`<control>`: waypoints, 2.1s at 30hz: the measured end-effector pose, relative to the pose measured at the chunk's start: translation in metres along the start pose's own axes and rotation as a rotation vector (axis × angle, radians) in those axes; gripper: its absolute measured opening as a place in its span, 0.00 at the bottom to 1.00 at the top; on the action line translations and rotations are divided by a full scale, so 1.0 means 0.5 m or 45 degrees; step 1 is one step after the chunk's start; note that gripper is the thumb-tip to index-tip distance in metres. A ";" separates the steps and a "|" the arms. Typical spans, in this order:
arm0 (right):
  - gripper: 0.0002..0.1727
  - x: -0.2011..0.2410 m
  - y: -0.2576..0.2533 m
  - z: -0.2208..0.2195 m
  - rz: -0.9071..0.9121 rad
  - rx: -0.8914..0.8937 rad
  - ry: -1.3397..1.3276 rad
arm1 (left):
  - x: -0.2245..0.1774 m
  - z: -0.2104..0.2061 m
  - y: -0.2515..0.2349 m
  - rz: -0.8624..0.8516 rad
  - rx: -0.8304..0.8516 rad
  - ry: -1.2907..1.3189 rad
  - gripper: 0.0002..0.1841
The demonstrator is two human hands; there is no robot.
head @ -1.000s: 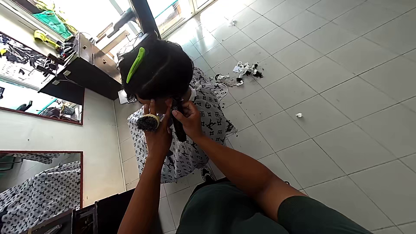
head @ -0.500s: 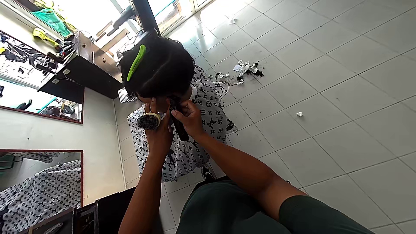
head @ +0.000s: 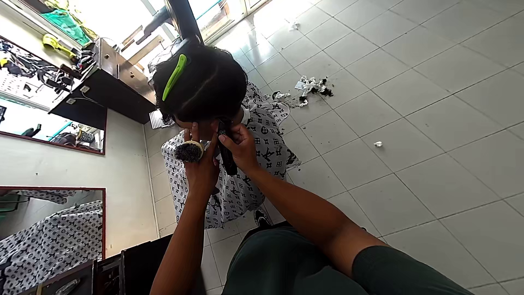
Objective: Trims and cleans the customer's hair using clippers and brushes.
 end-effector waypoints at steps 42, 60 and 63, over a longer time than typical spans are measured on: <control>0.12 0.010 -0.014 -0.002 0.000 0.064 -0.033 | -0.002 -0.005 0.001 -0.033 -0.010 -0.035 0.37; 0.15 0.005 -0.025 -0.001 0.060 0.130 0.022 | -0.002 -0.002 0.001 -0.022 -0.022 -0.025 0.35; 0.15 0.006 -0.020 0.003 0.024 0.103 0.034 | -0.003 -0.004 -0.001 -0.030 -0.012 -0.026 0.39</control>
Point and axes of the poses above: each hand's wrist, its own y-axis away from the middle knuckle, its own z-axis out of the back of the hand, x = y × z, the point moved 8 cm from there along -y, towards the middle knuckle, and after that the axes turned 5 degrees about y, right-handed, at the moved point
